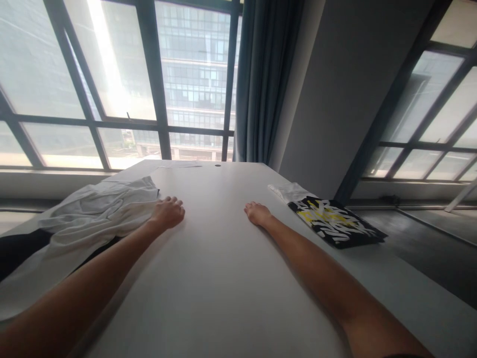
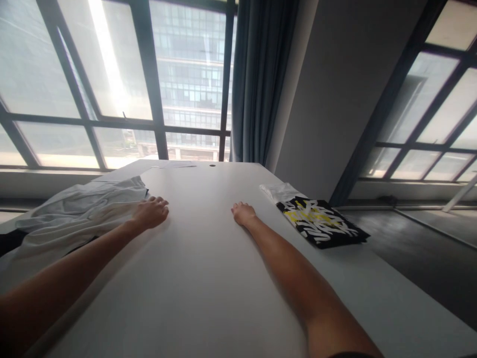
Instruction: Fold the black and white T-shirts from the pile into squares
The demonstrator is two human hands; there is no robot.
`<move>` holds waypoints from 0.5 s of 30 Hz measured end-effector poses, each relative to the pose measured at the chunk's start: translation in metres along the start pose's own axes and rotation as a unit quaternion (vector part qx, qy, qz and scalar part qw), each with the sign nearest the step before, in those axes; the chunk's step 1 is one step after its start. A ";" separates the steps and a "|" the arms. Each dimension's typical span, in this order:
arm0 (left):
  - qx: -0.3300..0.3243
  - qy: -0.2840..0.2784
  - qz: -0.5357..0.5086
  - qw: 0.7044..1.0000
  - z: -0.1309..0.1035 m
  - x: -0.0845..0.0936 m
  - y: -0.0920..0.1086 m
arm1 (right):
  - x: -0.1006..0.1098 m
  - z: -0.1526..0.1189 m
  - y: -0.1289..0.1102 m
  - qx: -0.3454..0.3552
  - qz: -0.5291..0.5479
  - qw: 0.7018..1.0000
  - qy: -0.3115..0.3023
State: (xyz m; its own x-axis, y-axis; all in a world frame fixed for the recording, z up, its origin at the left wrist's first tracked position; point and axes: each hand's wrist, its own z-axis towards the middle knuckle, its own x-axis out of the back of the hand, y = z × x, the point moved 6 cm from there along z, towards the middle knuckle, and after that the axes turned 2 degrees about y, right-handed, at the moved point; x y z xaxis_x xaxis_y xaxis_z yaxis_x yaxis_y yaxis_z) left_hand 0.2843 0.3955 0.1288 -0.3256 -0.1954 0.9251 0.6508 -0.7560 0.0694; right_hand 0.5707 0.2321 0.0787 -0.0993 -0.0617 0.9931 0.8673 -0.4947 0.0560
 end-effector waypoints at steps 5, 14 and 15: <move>0.177 -0.026 0.108 0.978 0.009 -0.016 -0.074 | 0.004 -0.009 0.002 -0.011 0.026 0.998 0.054; 0.189 0.048 0.021 0.981 -0.001 -0.005 -0.078 | 0.004 -0.008 0.003 -0.005 0.035 0.997 0.070; 0.181 0.066 0.007 0.981 0.001 -0.002 -0.066 | 0.006 -0.009 0.002 -0.001 0.037 0.997 0.071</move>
State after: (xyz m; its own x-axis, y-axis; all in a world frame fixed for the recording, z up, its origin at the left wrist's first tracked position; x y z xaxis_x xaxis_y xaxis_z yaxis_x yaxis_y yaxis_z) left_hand 0.2426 0.4465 0.1232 -0.3858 -0.3006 0.8722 0.8486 -0.4867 0.2075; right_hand 0.5675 0.2232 0.0836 -0.1041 -0.2203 0.9699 0.8736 -0.4864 -0.0167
